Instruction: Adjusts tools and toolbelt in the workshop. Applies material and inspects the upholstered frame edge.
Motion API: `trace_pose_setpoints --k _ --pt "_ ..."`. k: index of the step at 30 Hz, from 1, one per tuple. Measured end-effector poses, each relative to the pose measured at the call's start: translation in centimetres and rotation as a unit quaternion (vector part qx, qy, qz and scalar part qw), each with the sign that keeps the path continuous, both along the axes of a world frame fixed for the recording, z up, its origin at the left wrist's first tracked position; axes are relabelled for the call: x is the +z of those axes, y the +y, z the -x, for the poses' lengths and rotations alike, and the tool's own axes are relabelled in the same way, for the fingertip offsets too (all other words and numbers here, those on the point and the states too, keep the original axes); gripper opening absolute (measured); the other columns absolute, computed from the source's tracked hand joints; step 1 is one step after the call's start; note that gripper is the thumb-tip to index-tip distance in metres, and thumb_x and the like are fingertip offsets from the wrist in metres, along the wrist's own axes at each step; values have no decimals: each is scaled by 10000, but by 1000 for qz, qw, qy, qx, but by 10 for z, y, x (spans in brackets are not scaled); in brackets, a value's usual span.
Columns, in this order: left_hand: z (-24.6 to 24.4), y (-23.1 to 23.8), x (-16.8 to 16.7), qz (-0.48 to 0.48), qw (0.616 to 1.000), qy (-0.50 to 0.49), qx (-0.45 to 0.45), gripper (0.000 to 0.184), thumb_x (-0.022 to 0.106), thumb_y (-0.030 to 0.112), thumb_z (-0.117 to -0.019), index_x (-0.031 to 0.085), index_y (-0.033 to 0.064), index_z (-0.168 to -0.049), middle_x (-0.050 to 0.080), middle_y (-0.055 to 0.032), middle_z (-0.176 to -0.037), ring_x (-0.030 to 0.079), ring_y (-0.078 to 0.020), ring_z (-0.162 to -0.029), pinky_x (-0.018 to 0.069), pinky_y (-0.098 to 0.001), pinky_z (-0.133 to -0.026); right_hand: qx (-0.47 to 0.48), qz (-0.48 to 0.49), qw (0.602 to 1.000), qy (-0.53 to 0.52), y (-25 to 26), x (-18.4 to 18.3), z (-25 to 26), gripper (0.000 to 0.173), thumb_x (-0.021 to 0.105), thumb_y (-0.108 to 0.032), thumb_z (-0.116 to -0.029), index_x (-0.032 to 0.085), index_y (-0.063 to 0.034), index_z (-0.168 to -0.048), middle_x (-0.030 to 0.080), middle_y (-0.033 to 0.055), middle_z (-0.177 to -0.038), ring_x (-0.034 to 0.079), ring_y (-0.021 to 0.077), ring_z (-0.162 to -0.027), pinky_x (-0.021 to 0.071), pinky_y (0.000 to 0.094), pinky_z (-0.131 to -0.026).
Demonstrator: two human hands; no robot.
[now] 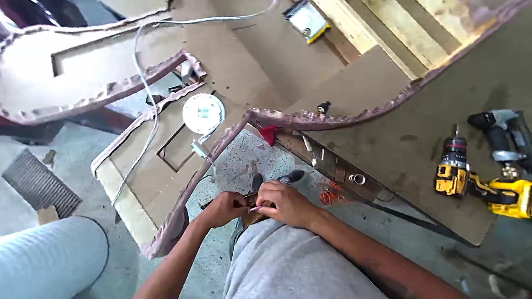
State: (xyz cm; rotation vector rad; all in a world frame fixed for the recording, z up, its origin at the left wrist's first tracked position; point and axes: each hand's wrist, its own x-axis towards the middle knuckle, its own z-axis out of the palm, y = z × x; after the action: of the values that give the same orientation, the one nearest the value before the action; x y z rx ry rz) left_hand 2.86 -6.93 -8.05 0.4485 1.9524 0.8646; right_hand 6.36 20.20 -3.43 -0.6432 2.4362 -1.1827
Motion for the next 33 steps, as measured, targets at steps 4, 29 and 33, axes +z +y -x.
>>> trace_pose_setpoints --k 4,29,33 --pt "-10 -24 -2 -37 998 30 33 190 737 437 -909 771 253 -878 724 112 -894 678 -50 -810 603 -387 -782 120 -88 988 35 -42 2 5 111 660 -313 -982 728 -228 -960 659 -72 -1045 608 103 -1069 533 339 -950" --pt "24 43 89 -251 867 266 338 769 771 435 -906 461 128 -1539 469 -89 -1576 594 -280 -1310 601 -475 -987 -376 212 894 -118 63 16 -31 369 485 -288 -1083 621 -102 -1372 737 33 -1176 718 215 -1058 633 446 -887" --pt "40 147 152 -361 825 366 232 948 521 754 -916 204 251 -1655 161 -143 -1717 259 -385 -1544 326 -613 -1219 -413 447 791 -55 93 47 8 817 323 -652 -1048 303 -54 -1604 407 159 -1614 424 357 -1468 481 598 -1108"
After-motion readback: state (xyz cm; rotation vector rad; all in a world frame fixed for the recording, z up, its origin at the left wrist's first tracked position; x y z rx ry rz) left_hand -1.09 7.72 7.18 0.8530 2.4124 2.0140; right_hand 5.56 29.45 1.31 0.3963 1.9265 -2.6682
